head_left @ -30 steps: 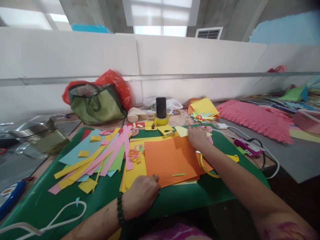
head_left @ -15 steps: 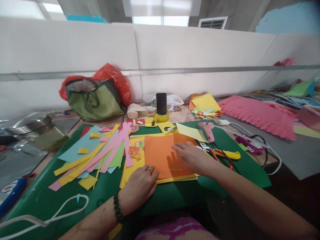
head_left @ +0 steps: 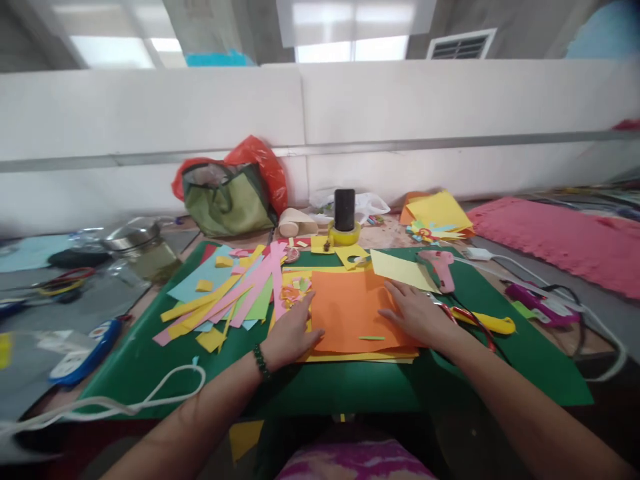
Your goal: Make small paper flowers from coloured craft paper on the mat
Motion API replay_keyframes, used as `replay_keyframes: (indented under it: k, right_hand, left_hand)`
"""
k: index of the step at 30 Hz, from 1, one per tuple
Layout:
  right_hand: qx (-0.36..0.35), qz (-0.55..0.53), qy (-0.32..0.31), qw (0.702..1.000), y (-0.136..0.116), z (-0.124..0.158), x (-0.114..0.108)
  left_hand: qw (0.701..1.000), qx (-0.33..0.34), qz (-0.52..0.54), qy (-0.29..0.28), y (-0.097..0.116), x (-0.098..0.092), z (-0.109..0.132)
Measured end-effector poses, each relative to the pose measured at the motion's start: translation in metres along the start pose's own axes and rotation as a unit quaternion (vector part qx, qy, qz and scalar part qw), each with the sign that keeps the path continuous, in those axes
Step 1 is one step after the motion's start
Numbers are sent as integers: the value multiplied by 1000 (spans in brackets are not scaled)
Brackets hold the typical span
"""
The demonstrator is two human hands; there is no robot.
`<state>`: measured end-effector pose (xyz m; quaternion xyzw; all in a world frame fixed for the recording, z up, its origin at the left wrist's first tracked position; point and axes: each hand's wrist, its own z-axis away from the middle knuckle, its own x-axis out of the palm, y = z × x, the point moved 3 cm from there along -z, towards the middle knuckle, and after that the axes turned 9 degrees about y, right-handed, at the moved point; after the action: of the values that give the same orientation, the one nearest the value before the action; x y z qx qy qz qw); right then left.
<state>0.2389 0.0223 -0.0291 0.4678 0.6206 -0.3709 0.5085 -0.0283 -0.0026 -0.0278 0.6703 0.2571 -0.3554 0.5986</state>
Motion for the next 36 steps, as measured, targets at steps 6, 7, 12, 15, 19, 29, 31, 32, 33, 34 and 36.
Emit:
replay_keyframes:
  k: [6, 7, 12, 15, 19, 29, 31, 32, 33, 34, 36]
  right_hand:
    - [51, -26, -34, 998, 19, -6, 13]
    - [48, -22, -35, 998, 19, -6, 12]
    - [-41, 16, 53, 998, -13, 14, 3]
    - [-144, -46, 80, 985, -47, 32, 4]
    - [-145, -71, 112, 981, -66, 38, 12]
    - [-89, -95, 91, 987, -56, 36, 22]
    - [-76, -103, 70, 989, -56, 36, 20]
    - [-71, -105, 61, 990, -56, 36, 20]
    - [-66, -107, 53, 991, -56, 36, 19]
    - [-63, -108, 48, 991, -56, 36, 18]
    - [-63, -110, 40, 991, -56, 35, 17]
  left_hand:
    - [963, -91, 250, 28, -1, 5, -3]
    - [953, -100, 285, 28, -1, 7, -3]
    - [935, -49, 351, 9, 4, 7, -2]
    - [932, -47, 360, -8, 12, 6, -1]
    - [929, 3, 367, -38, 28, -9, 5]
    - [939, -104, -324, 39, -75, -117, -6]
    - [940, -102, -327, 14, -85, -109, -6]
    - [939, -101, -328, 7, -87, -104, -6]
    - [939, -101, -330, 1, -88, -101, -7]
    - [938, -101, -332, -2, -89, -98, -9]
    - [935, -102, -339, -4, -91, -99, -12]
